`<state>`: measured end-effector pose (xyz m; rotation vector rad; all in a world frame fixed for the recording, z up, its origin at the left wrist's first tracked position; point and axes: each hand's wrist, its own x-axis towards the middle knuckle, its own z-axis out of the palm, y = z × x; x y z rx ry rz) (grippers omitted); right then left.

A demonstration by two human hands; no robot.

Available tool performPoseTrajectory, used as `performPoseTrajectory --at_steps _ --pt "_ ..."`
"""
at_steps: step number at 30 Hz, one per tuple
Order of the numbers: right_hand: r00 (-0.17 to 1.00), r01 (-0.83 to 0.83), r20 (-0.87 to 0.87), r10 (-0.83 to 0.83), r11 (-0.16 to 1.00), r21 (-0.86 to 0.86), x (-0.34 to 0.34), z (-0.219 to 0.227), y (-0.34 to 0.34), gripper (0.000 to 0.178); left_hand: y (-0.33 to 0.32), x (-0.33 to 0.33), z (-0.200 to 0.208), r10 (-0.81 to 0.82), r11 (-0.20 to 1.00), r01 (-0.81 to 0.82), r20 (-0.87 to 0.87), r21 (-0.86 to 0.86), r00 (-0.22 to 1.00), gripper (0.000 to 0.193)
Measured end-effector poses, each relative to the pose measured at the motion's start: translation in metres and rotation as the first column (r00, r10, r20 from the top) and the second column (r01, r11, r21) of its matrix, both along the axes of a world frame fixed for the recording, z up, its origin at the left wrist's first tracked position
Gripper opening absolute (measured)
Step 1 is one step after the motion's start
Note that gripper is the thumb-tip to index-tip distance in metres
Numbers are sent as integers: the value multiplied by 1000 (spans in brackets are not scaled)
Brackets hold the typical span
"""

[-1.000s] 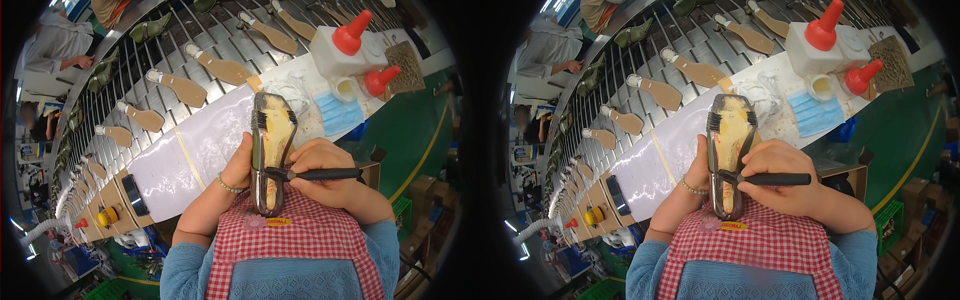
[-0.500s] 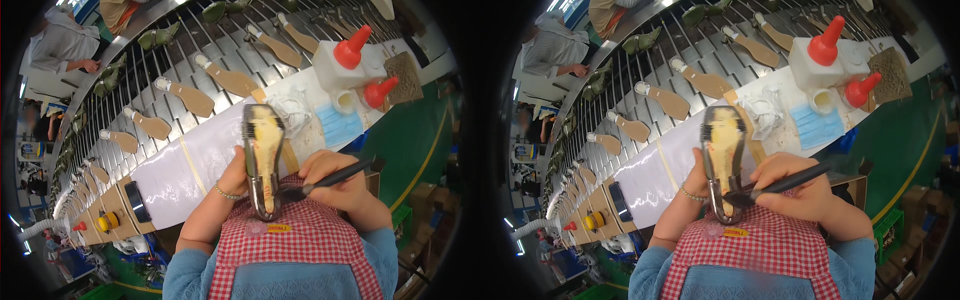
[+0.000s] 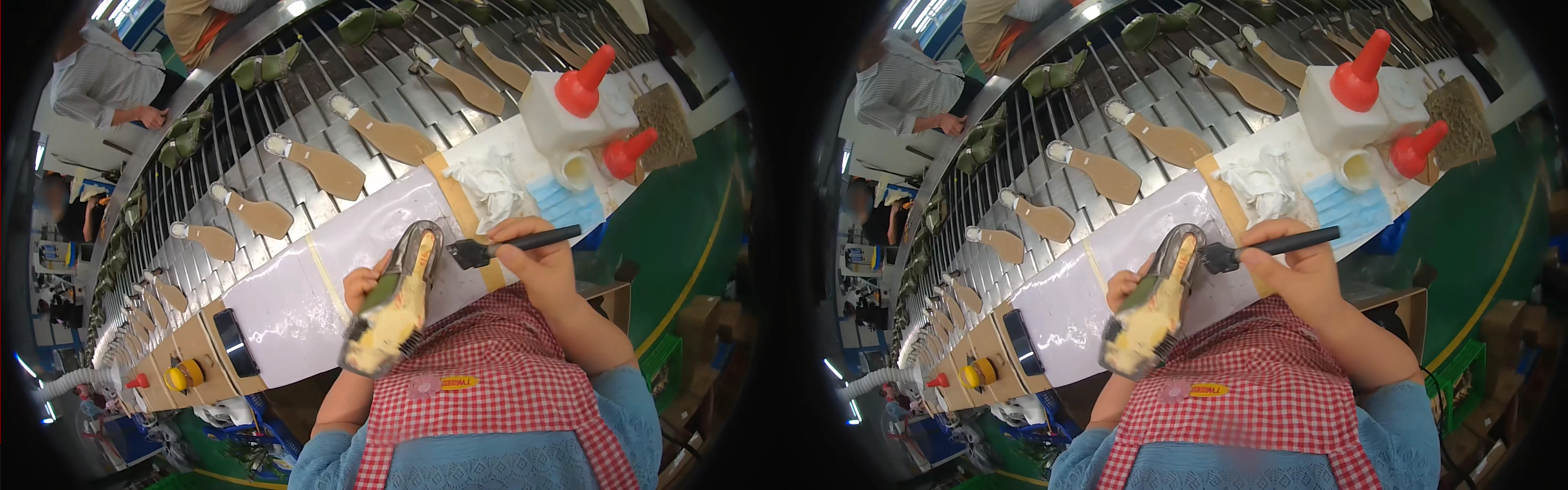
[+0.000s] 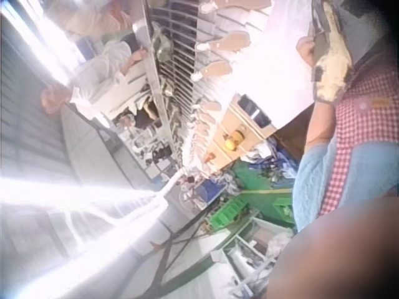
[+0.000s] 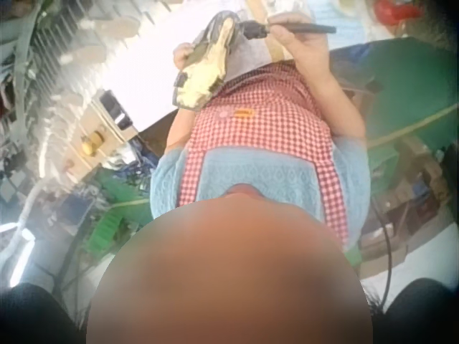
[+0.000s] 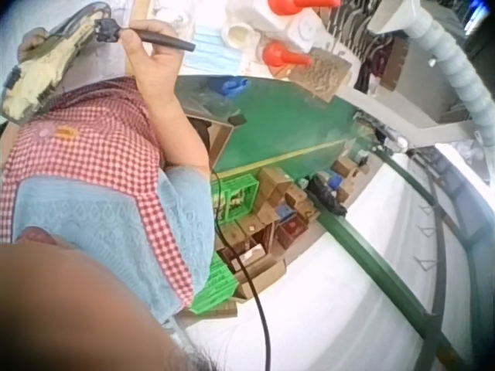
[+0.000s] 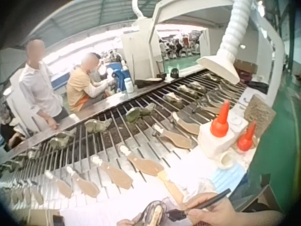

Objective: Applying adhesive or finish to the heels and soles of shoes using a brush on a factory assembly line.

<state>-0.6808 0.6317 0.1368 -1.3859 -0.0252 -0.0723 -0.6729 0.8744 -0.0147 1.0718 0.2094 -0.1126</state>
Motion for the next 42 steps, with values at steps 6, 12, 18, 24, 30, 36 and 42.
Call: performPoseTrajectory --at_steps 6,12,18,24,30,36,42 --pt "983 -144 -136 124 978 -151 4 -24 15 14 -18 -26 4 35 902 -336 728 272 684 66" --pt "942 -195 -290 167 978 -70 11 -32 22 14 -13 -26 9 -19 903 -297 720 310 693 66" --pt "970 -31 199 138 886 -464 17 -35 25 14 -13 -29 11 -1 906 -294 695 306 719 65" --pt "960 -41 225 164 882 -469 11 -27 32 14 -9 -30 9 -9 913 -279 698 297 716 62" --pt "954 -285 -18 300 884 -371 2 -22 30 13 -5 -31 6 -26 922 -256 707 290 706 62" --pt "956 -205 -224 189 977 -50 3 -23 36 12 -1 -33 2 -5 930 -250 692 268 722 61" --pt "946 -321 -55 318 909 -264 6 -17 34 12 2 -25 12 -27 930 -235 693 282 721 62"
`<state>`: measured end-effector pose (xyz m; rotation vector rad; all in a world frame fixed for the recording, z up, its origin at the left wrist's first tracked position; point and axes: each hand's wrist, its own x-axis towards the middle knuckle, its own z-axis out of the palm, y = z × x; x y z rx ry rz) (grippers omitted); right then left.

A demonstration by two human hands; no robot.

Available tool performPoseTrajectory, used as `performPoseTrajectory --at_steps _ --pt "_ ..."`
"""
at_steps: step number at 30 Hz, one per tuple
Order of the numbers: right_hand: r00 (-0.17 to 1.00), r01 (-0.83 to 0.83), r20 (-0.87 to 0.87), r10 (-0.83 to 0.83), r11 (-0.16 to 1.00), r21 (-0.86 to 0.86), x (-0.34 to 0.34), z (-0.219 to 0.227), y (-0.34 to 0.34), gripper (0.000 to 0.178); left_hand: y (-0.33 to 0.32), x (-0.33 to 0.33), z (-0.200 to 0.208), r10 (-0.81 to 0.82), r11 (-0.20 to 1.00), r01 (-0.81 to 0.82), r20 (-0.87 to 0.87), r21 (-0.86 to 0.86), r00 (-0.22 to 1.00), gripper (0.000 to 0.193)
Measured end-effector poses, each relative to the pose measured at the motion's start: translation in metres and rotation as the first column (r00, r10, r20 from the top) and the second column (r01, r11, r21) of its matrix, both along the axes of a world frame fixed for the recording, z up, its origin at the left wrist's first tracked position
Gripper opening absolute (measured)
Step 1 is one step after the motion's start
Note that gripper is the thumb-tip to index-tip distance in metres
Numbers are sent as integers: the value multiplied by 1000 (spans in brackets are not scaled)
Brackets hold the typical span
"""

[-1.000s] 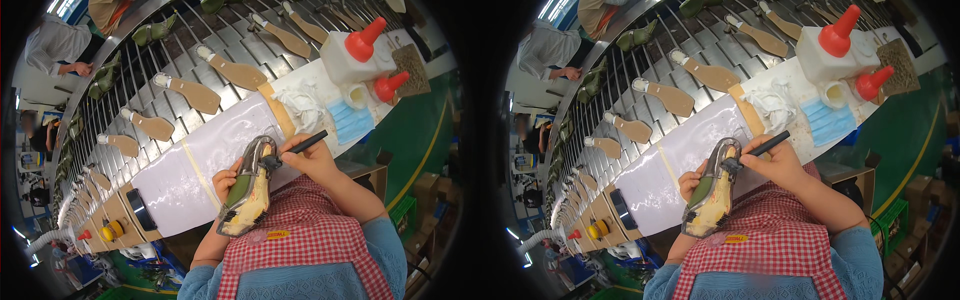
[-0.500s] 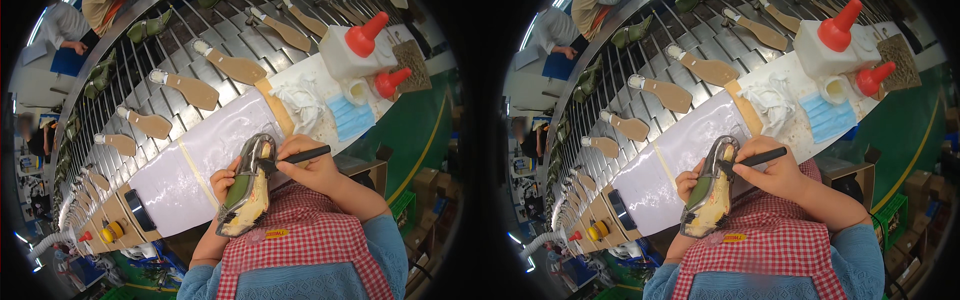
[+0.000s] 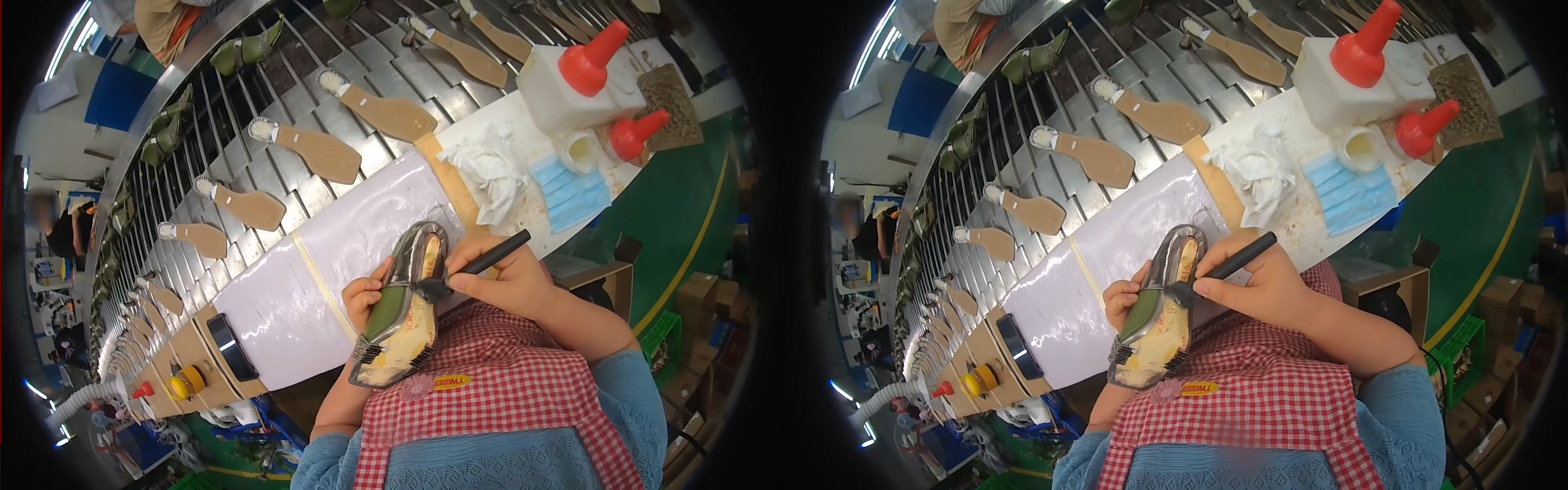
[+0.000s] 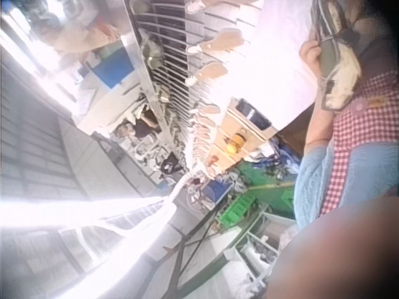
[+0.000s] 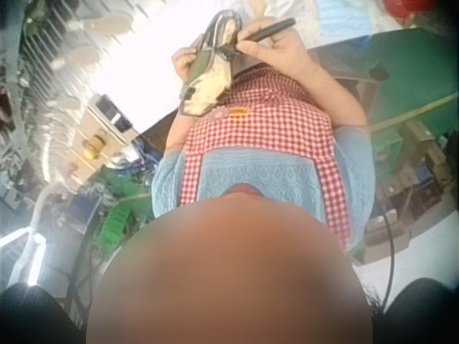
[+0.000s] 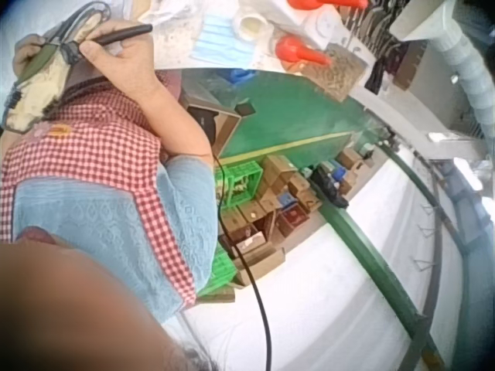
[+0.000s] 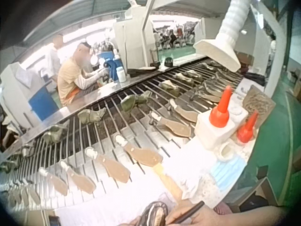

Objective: Applying adhesive or finish to the heels and soles of shoes using a brush on a factory assembly line.

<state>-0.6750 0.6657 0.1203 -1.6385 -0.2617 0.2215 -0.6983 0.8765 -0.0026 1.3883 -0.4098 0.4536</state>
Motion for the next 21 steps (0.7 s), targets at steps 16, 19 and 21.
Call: performPoseTrajectory --at_steps 16,19,21 --pt "843 480 -4 -538 749 458 -19 54 -128 23 -17 236 143 -721 483 429 -69 -763 690 64" --pt "792 559 -21 -611 711 427 -22 50 -153 25 -44 315 157 -676 604 406 -172 -686 717 46" --pt "765 594 -22 -644 692 411 -22 49 -170 25 -77 367 166 -647 692 448 -212 -566 733 44"
